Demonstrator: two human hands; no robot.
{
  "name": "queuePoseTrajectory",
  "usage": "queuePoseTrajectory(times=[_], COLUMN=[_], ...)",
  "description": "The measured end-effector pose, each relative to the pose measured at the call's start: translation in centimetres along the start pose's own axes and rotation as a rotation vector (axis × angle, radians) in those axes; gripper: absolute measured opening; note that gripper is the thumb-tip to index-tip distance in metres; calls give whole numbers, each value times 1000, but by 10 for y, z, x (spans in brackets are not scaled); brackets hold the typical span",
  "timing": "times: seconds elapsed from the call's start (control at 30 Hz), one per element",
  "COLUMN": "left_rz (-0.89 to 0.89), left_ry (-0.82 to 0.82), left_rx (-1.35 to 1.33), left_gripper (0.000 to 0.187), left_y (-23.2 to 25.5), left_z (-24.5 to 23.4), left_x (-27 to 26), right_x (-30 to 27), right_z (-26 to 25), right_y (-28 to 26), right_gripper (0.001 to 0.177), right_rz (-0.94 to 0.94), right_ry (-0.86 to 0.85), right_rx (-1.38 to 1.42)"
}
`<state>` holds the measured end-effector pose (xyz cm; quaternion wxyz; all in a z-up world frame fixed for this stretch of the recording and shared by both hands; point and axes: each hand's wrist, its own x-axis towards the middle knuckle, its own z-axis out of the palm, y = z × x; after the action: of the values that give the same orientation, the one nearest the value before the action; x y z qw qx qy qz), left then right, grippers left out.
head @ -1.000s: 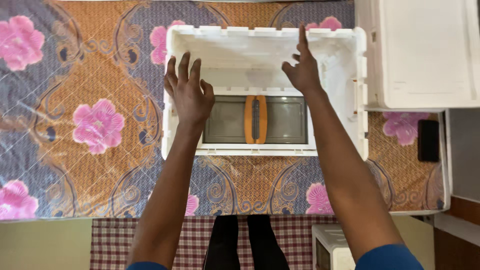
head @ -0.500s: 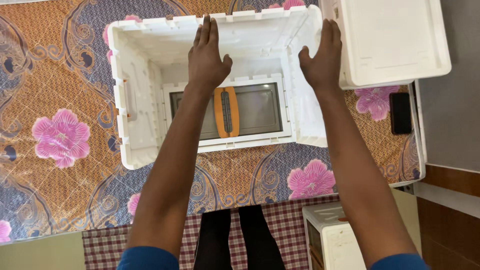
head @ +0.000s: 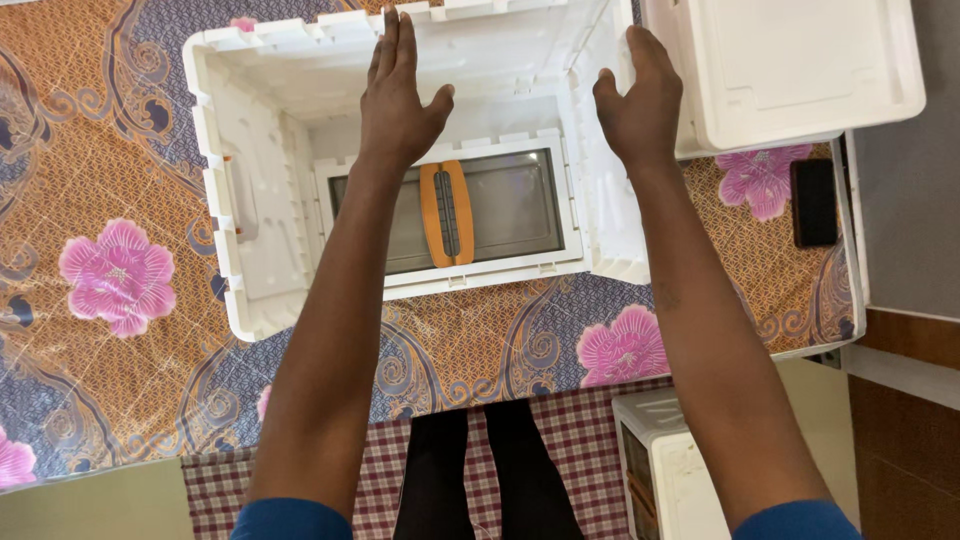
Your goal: The person assembles a white plastic cooler by unfolding its sides, inserting a handle, and closing the lid. They then repeat the process with a second cooler, unfolding, inserting the handle, and closing it.
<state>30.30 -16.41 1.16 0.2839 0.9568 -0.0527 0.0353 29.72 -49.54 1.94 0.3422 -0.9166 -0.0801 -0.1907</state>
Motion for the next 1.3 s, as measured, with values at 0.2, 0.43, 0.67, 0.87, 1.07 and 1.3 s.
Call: queuePoseTrajectory(times=[0.2,0.43,0.67,0.87,1.07,1.3], left_rz=[41,-207,-310,-272,-344,-404], left_ry=[97,303,4,-310,-471,-548], left_rx=[3,-215,-215,48,142,140], left_gripper=[93,44,57,105,125,125], left_y=[0,-24,-68,-96,-96,-91], left_z=[-5,16,64,90,96,91], left_x=[-9,-46,-79,-59,-57,-54], right_x=[7,-40,-69,-69,-76,-69], right_z=[-7,24,110,169,183,189], right_y=[-19,-75,-55,-20,-19,-26], right_gripper=[49,35,44,90,119,125], right_rz=[5,71,269,129,147,221], right_ry=[16,69,-370,-707,-888,-957], right_rx=[-6,370,293,9,-255,-376])
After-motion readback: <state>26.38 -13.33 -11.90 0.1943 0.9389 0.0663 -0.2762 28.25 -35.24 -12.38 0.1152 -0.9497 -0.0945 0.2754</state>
